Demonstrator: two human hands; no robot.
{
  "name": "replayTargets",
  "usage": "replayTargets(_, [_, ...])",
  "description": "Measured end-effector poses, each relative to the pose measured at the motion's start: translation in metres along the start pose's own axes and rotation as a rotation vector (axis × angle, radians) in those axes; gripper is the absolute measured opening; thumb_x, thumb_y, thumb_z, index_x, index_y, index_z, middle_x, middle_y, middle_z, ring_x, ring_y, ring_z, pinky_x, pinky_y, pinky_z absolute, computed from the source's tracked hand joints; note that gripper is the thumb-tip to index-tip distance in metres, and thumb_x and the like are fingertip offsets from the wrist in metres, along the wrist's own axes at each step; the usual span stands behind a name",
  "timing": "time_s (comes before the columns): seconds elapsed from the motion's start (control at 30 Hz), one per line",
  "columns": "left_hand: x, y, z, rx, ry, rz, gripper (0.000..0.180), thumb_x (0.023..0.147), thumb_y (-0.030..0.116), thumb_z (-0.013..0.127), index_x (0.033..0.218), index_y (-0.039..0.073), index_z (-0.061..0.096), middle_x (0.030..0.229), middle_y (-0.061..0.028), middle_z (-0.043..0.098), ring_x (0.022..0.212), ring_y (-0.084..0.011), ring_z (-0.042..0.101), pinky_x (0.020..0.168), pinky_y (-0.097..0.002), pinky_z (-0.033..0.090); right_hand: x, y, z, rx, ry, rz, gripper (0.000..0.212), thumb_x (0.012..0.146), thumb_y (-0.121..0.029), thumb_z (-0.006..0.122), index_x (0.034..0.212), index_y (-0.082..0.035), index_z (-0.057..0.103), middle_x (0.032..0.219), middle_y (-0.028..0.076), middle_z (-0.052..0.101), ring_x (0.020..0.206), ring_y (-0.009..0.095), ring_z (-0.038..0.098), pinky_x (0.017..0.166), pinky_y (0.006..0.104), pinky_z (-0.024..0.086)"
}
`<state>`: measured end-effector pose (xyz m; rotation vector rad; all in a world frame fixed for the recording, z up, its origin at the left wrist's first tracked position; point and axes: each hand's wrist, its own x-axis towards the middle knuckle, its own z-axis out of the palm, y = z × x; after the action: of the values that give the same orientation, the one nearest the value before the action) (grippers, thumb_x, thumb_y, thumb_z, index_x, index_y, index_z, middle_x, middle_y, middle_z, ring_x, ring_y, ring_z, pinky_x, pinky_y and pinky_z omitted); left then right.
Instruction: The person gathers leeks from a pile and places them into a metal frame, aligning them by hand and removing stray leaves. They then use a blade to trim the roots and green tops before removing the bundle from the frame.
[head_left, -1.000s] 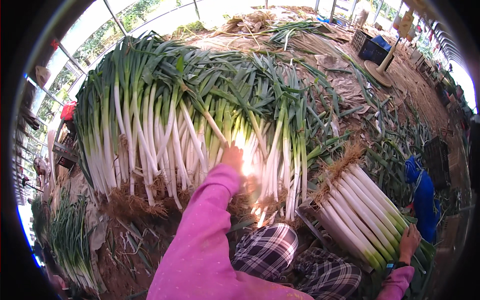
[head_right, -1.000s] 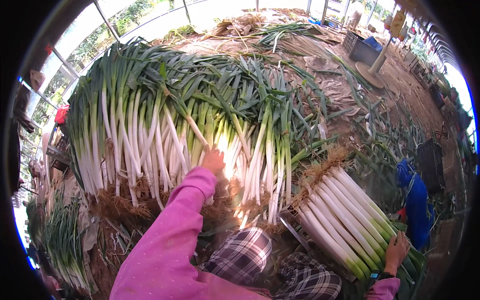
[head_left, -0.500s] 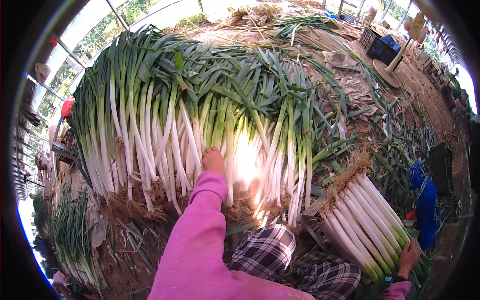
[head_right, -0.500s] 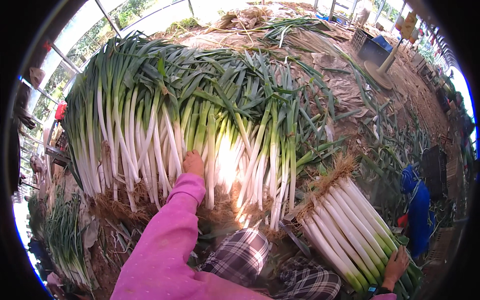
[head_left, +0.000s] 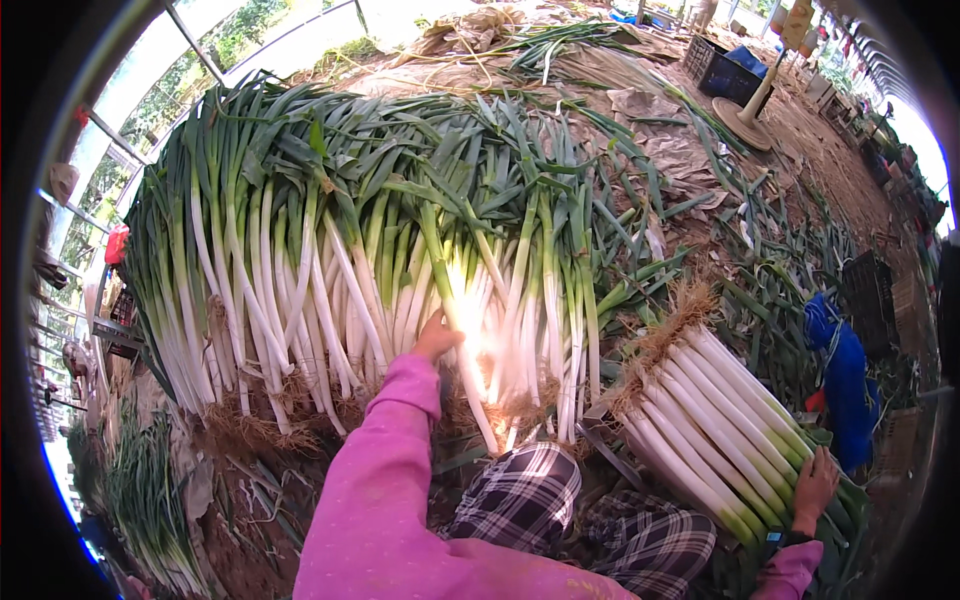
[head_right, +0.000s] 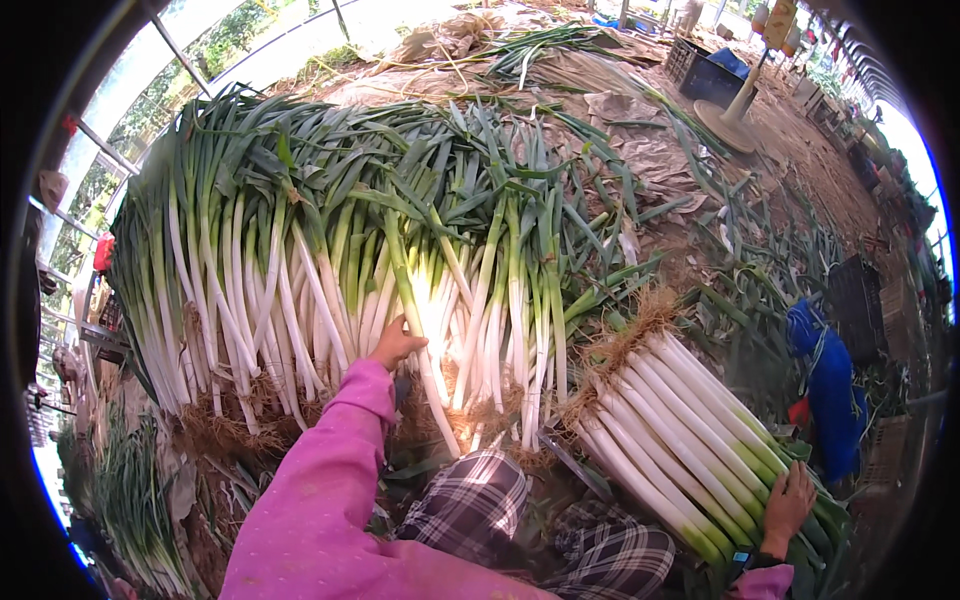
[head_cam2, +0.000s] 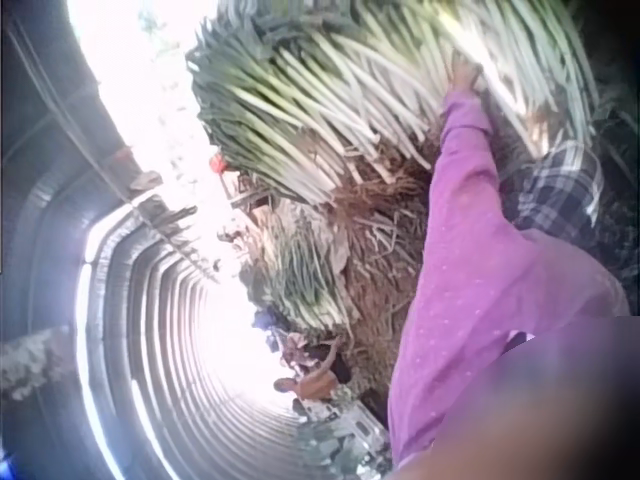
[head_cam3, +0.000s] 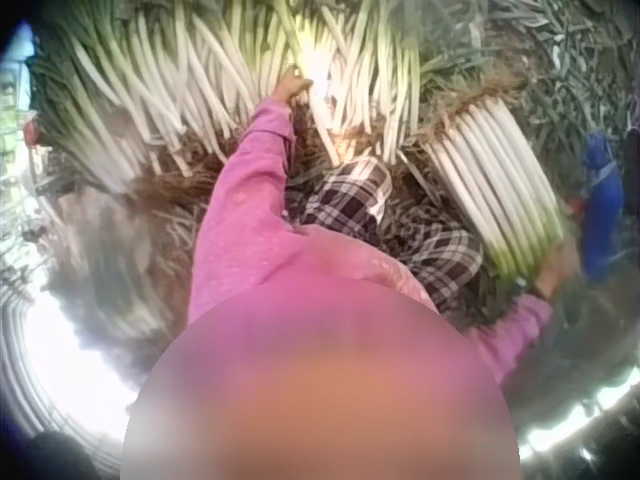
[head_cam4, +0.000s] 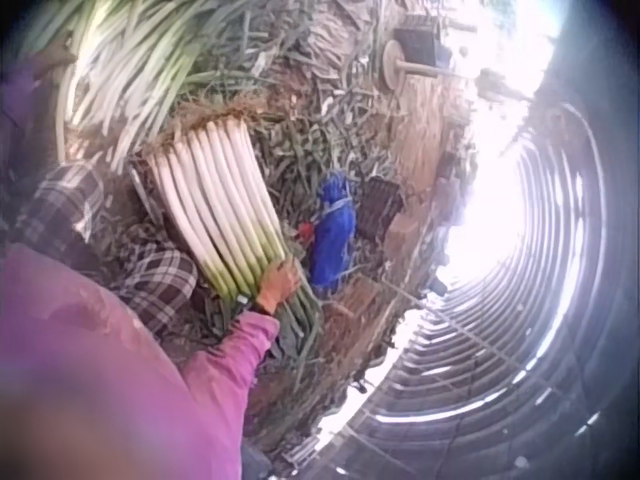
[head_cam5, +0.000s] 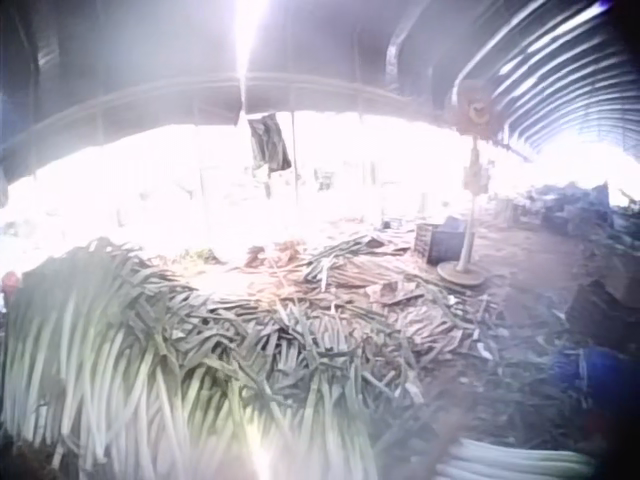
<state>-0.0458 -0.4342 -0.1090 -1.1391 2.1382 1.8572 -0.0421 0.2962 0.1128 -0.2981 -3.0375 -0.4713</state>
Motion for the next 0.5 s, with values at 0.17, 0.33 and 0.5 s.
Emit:
replayTargets(0.17, [-0.063, -0.042, -0.035, 0.648, 0.118, 0.313, 0.062, 0.074, 0.024, 0.076, 0.122, -0.002, 0.048, 0.107, -0.0240, 0.063, 0.099, -0.0386, 0.061, 0.085, -0.0423, 0.049, 0.001, -0.010, 0.003, 0.019, -0.009, -0.019, 0.039, 0.095, -0.029, 0.047, 0.128, -0.009, 0.056, 0.135, 0.009, 0.052, 0.126, 0.029, 0.045, 0.108, 0.0477, 0.029])
replayTargets(0.33, [-0.140, -0.010, -0.067, 0.953, 0.176, 0.312, 0.023, 0.079, 0.015, 0.062, 0.099, 0.008, 0.052, 0.086, -0.0173, 0.065, 0.085, -0.0396, 0.063, 0.074, -0.0503, 0.048, -0.003, -0.012, -0.008, 0.008, -0.017, 0.029, 0.040, 0.095, -0.031, 0.046, 0.128, -0.009, 0.056, 0.136, 0.008, 0.052, 0.126, 0.029, 0.044, 0.109, 0.0490, 0.029])
replayTargets(0.5, [-0.201, 0.095, -0.097, 1.490, -0.017, 0.258, 0.022, 0.083, 0.022, 0.066, 0.104, 0.016, 0.062, 0.086, -0.0086, 0.068, 0.082, -0.0267, 0.066, 0.074, -0.0401, 0.051, -0.001, -0.025, -0.018, 0.054, -0.026, 0.054, 0.042, 0.094, -0.034, 0.047, 0.127, -0.009, 0.056, 0.136, 0.008, 0.051, 0.126, 0.029, 0.044, 0.109, 0.0509, 0.029])
